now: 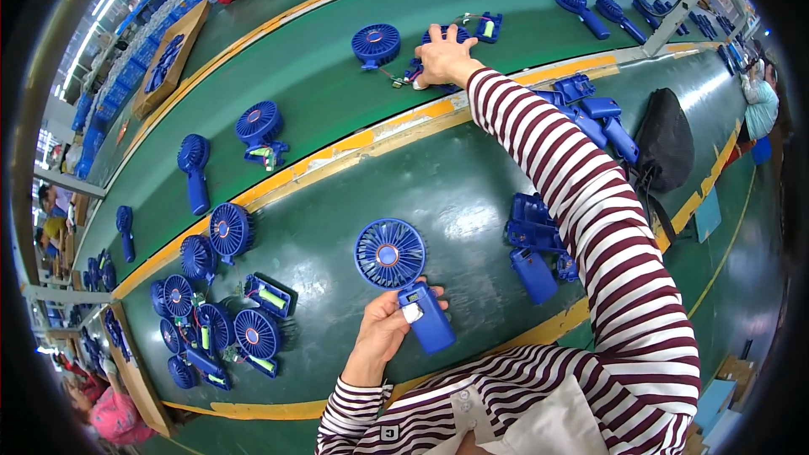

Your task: The person assembles small portable fans by hand, placing internal circuitry and batteries into a plastic casing and snapping the pieces together.

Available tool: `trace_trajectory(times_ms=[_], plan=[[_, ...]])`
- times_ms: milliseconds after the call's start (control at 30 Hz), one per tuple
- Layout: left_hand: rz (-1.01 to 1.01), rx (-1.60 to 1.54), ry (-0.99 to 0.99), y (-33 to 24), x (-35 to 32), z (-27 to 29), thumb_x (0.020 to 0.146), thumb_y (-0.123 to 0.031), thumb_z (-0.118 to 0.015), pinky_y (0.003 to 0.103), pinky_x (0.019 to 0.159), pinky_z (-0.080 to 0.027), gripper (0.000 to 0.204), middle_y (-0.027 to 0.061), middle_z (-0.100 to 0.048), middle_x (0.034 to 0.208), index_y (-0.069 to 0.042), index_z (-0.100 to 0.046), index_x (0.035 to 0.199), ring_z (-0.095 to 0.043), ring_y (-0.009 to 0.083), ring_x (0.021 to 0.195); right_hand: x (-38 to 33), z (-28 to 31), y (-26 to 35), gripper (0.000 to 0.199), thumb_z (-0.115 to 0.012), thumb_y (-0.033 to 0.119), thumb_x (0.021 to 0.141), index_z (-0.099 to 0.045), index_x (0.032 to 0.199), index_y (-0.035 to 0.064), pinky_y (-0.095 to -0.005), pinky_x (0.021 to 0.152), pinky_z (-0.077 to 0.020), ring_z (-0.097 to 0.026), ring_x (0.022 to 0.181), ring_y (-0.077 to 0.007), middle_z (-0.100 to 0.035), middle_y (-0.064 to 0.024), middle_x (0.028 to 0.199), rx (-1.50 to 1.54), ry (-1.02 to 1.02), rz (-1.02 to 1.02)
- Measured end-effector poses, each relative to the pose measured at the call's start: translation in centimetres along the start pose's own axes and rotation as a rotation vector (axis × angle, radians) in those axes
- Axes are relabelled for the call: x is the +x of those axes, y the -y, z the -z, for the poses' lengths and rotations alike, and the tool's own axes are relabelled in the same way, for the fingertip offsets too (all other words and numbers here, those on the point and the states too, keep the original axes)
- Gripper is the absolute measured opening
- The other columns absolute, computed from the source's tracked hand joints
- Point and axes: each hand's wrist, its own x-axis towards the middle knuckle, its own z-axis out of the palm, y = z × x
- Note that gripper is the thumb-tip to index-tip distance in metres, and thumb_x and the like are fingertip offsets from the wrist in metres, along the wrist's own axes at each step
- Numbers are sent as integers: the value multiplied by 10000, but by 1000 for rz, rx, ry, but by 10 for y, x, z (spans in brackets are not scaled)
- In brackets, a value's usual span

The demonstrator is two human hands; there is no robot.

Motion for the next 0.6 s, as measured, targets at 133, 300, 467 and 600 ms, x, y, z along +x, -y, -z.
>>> trace_trajectory(times_ms=[133,300,467,600], plan=[[8,54,104,-4,-1,3,832,-38,-537,389,867,-475,417,202,-550,1145,46,-418,1223,-584,290,1007,-2,-4,10,576,-739,327,625,-586,1141,124,-677,907,-267,-255,1238,-468,-280,-209,1359,-18,-100,81],[25,-8,225,-3,2,12,840,-57,-555,382,868,-476,416,180,-552,1149,28,-430,1228,-582,272,1007,3,-19,-5,352,-670,157,654,-570,963,20,-438,765,-482,-540,949,-363,-531,-199,1038,10,-536,243],[38,11,233,-2,2,14,830,-68,-579,387,876,-473,425,181,-556,1144,24,-439,1221,-586,272,999,-1,-11,-18,310,-639,104,669,-551,954,21,-428,739,-499,-546,904,-372,-487,-198,1020,20,-651,231],[35,19,234,2,-2,18,833,-56,-571,392,878,-473,415,186,-557,1138,23,-438,1218,-586,278,1002,-1,-4,-11,773,-733,454,616,-457,1237,85,-575,947,-290,-370,1172,-351,-403,-181,1261,156,-360,-188]])
